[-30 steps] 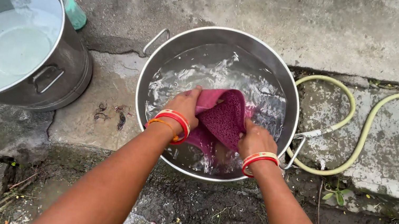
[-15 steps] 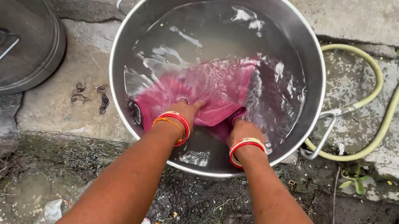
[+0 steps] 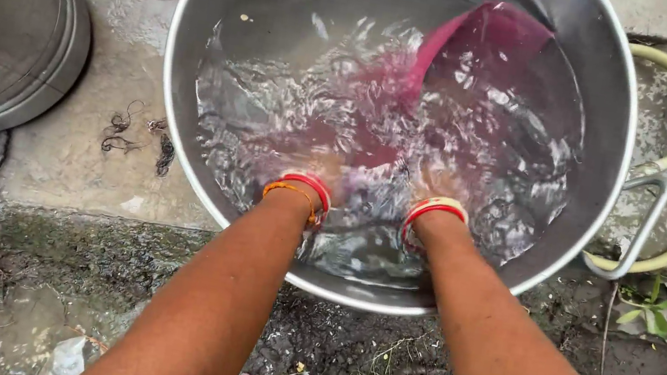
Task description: Washing doormats in basins of water and laying them out to dry on an outdoor bench.
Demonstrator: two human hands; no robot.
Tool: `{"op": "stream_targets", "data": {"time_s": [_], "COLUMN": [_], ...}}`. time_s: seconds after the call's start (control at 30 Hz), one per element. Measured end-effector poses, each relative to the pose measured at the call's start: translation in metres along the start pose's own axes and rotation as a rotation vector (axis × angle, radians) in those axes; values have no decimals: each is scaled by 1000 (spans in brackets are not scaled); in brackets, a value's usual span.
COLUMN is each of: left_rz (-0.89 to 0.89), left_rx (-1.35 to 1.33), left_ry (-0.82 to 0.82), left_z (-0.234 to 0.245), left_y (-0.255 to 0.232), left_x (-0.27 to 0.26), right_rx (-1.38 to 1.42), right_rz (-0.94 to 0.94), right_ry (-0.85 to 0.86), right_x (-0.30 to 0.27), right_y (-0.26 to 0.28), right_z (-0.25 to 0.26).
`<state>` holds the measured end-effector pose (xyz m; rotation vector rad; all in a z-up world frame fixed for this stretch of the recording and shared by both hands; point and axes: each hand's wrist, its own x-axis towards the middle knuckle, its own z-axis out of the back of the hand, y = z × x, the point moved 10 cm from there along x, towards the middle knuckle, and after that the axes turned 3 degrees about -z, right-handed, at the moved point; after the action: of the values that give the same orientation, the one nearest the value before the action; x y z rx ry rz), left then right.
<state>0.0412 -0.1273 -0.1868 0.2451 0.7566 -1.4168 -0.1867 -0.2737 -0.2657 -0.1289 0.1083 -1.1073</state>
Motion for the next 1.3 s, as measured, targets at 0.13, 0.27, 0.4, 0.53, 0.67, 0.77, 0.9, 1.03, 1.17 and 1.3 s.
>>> {"op": "stream_targets", "data": {"time_s": [0.13, 0.27, 0.4, 0.53, 0.67, 0.77, 0.9, 1.03, 1.17, 1.3], "left_rz": [-29, -26, 4, -53, -15, 12, -36, -42, -4, 69], "left_rx": [-90, -183, -395, -366, -196, -64, 206, 187, -117, -172], "left_ry": [-240, -578, -819, -766, -396, -217, -34, -25, -238, -414], "left_z": [110, 173, 191, 190, 123, 78, 52, 33, 92, 148], "left_y": [-64, -84, -70, -79, -67, -46, -42, -35, -54, -61], "left_x": [-112, -188, -236, -239, -173, -134, -107, -94, -134, -186], "right_rx": [262, 362, 549, 621, 398, 279, 285, 312, 307, 376], "right_rz": [-308, -294, -347, -256, -132, -110, -151, -188, -206, -232], "right_ry": [316, -126, -113, 22, 392, 526, 566, 608, 493, 235], "right_x": [-68, -88, -123, -121, -113, -107, -105, -105, -103, -115], "right_y": [23, 20, 22, 37, 47, 46, 35, 37, 48, 36], "right_z": [294, 370, 411, 384, 258, 210, 209, 215, 295, 342]}}
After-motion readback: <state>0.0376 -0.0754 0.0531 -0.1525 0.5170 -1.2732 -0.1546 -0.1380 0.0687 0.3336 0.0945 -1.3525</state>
